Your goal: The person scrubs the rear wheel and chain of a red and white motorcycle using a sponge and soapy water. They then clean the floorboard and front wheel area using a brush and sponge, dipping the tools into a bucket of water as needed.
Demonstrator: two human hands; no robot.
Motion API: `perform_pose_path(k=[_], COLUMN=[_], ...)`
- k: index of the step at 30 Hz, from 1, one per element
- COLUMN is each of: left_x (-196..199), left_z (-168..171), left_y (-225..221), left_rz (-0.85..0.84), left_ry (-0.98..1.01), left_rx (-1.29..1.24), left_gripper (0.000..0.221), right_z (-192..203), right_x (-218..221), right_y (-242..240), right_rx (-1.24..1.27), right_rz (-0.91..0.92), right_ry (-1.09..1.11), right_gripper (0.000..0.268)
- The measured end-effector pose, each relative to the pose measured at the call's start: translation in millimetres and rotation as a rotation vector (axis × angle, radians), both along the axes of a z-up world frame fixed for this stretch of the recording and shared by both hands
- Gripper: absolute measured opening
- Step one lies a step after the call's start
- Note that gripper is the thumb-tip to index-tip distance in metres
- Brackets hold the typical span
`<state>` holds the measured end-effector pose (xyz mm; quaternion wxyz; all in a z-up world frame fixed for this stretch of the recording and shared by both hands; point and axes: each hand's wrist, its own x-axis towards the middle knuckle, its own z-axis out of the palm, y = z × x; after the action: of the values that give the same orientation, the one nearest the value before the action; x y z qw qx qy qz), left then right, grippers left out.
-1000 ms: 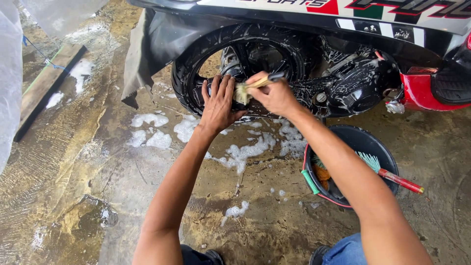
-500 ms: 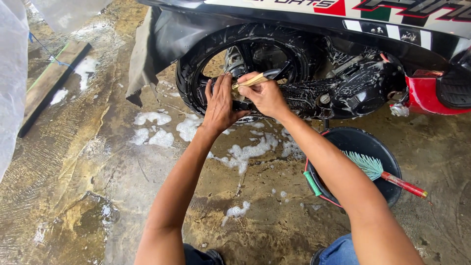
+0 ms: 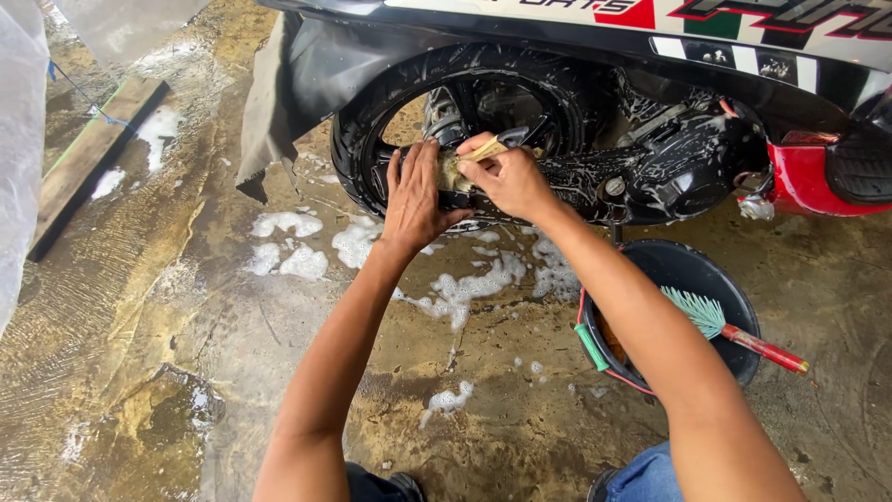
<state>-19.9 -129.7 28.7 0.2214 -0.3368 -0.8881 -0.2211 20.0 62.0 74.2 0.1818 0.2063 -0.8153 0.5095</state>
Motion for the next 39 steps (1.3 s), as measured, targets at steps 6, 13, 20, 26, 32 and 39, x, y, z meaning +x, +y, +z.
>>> perform_pose_path(k=[6, 13, 20, 26, 32, 39], left_x=[1.2, 5.2, 8.7, 7.7, 3.7, 8.6], left_z=[1.7, 1.2, -0.2, -5.6, -6.9, 0.3], left_y=[2.5, 11.8, 23.4, 21.4, 20.5, 23.5], left_rz=[0.044, 0.095, 0.114, 0.044, 0.030, 0.043], left_ry=[0.077, 0.037, 0.122, 0.214, 0.213, 0.172], left_rx=[-0.117, -0.264, -0.374, -0.381, -0.373, -0.368], left_gripper=[0.110, 0.105, 0.101, 0.100, 0.100, 0.099], right_z=[-36.1, -34.0, -62.9, -89.6, -113.1, -90.1], right_x=[-4.7, 18.9, 25.2, 46.1, 39.4, 59.8], right_y=[52.2, 76.1, 42.1, 79.4, 36.4, 71.4], right_rx=[0.144, 0.446, 0.153, 0.117, 0.113, 0.132], right_rz=[-0.142, -0.363, -0.365, -0.627, -0.500, -0.712], right_ry=[0.066, 0.172, 0.236, 0.369, 0.427, 0.424], right_gripper=[0.022, 0.019, 0.019, 0.016, 0.021, 0.019])
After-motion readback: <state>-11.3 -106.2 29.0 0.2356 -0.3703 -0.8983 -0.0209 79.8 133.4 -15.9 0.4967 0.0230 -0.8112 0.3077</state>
